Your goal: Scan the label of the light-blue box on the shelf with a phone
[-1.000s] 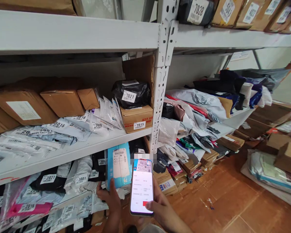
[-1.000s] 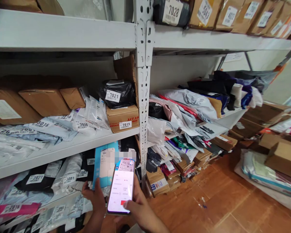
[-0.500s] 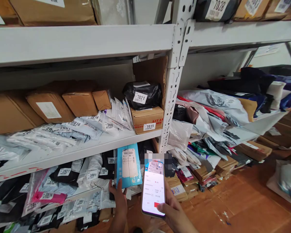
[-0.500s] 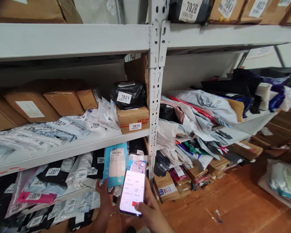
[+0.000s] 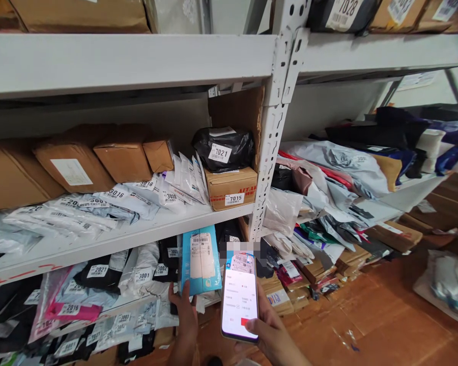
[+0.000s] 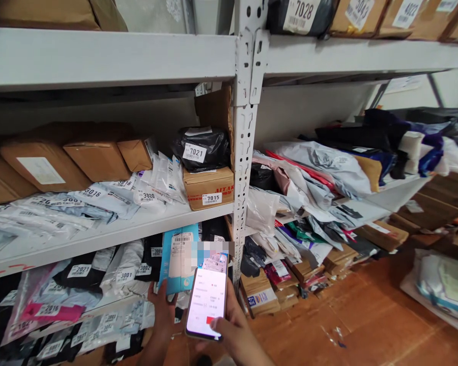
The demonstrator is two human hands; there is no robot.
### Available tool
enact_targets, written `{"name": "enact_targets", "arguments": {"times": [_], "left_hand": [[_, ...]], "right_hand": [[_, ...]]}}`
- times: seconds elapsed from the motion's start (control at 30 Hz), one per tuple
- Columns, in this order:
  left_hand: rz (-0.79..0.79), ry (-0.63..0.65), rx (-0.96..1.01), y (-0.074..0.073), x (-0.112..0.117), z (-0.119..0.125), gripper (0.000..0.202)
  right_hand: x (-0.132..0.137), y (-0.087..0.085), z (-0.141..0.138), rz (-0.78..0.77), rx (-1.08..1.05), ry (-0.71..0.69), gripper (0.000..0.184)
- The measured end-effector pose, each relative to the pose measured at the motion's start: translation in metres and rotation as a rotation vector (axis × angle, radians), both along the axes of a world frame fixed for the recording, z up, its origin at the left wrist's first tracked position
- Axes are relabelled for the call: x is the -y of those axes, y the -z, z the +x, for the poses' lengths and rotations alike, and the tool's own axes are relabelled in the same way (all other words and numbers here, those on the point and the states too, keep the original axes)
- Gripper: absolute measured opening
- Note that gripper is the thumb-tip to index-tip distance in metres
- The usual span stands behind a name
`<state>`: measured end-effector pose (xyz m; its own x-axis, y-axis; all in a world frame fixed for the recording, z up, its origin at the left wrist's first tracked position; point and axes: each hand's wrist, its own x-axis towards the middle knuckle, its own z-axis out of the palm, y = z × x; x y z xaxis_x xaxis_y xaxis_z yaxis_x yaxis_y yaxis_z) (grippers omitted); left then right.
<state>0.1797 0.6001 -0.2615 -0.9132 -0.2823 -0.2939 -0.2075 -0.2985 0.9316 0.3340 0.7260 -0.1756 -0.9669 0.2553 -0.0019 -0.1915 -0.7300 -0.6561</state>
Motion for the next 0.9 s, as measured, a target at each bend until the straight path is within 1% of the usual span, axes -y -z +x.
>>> {"name": "enact_targets", "arguments": {"times": [0.13,0.23,0.33,0.43,0.5,0.67,0.8,0.9], "left_hand": [[0.098,0.012,0.04,-0.016,0.0,0.005,0.063],[0.127,0.01,0.056,-0.023,0.0,0.007,0.063],[0.145,0.003,0.076,-0.023,0.0,0.007,0.064],[0.154,0.002,0.087,-0.021,0.002,0.006,0.065],[0.161,0.008,0.087,-0.021,0.003,0.007,0.065],[0.187,0.021,0.09,-0.023,0.004,0.007,0.069],[0.187,0.001,0.077,-0.025,0.003,0.007,0.068],[0.189,-0.01,0.076,-0.026,0.002,0.007,0.067]], "right_hand": [[-0.001,0.001,-0.002,0.022,0.007,-0.021,0.108],[-0.002,-0.003,-0.003,0.047,0.01,-0.03,0.109],[-0.003,-0.007,-0.003,0.071,0.015,-0.058,0.111],[-0.005,-0.008,-0.004,0.071,0.02,-0.041,0.104],[-0.005,-0.007,-0.004,0.06,-0.008,-0.014,0.102],[-0.005,-0.001,-0.005,0.082,-0.006,-0.063,0.104],[-0.003,0.001,-0.005,0.086,-0.009,-0.062,0.102],[-0.003,0.001,-0.007,0.081,-0.023,-0.052,0.104]]}}
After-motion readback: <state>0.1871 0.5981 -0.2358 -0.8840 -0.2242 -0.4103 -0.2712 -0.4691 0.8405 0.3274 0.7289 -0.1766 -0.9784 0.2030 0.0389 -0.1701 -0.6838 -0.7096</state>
